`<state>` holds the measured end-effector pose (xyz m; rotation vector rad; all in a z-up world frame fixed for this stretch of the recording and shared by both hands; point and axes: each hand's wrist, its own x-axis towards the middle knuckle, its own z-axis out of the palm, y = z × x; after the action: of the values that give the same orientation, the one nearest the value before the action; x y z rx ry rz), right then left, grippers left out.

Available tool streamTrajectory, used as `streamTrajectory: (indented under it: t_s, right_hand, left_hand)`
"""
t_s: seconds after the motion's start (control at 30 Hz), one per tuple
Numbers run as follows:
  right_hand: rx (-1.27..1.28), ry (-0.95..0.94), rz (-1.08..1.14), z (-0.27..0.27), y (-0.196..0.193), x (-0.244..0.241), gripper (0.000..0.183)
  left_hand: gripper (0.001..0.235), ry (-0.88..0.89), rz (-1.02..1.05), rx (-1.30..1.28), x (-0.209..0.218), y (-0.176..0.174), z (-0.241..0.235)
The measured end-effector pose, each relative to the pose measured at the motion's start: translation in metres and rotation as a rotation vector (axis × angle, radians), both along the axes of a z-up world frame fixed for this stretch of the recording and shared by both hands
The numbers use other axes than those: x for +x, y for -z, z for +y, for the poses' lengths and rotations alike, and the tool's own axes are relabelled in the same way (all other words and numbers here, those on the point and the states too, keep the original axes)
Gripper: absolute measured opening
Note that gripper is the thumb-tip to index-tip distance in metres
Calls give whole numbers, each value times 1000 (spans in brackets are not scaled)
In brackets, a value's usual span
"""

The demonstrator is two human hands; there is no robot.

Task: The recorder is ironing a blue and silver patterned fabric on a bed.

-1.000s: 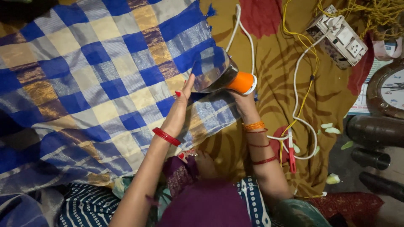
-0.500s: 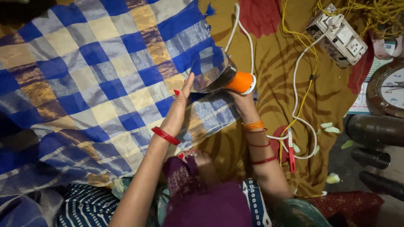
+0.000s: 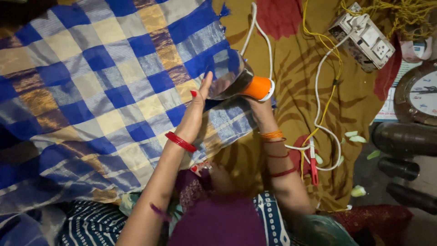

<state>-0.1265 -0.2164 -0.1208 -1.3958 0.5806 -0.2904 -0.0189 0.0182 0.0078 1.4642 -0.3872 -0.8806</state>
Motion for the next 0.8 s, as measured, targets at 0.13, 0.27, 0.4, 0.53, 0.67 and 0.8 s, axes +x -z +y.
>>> streamTrajectory:
  t_s: [0.13,0.27,0.4,0.53,0.67,0.8]
  right_hand:
    - [-53,87,-31,10,-2,5,39]
    - [-124,112,-46,12,3,5,37]
    - [-73,168,-107,27,-7,11,41]
    - [-149,197,-112,38,-20,20,42]
    - [-200,176,-68,46,-26,29,40]
    - [-247,159,-87,50,-33,37,36]
  left_hand:
    - [96,-16,-16,-111,3,21,-4]
    - [94,-28,-67,-114,11,27,-7]
    - [94,-47,-90,-112,19,24,-9]
    - [98,-71,-47,-129,26,31,-9]
    - [103,-91,-39,-86,26,21,-8]
    - [107,-134,-53,-34,28,28,-6]
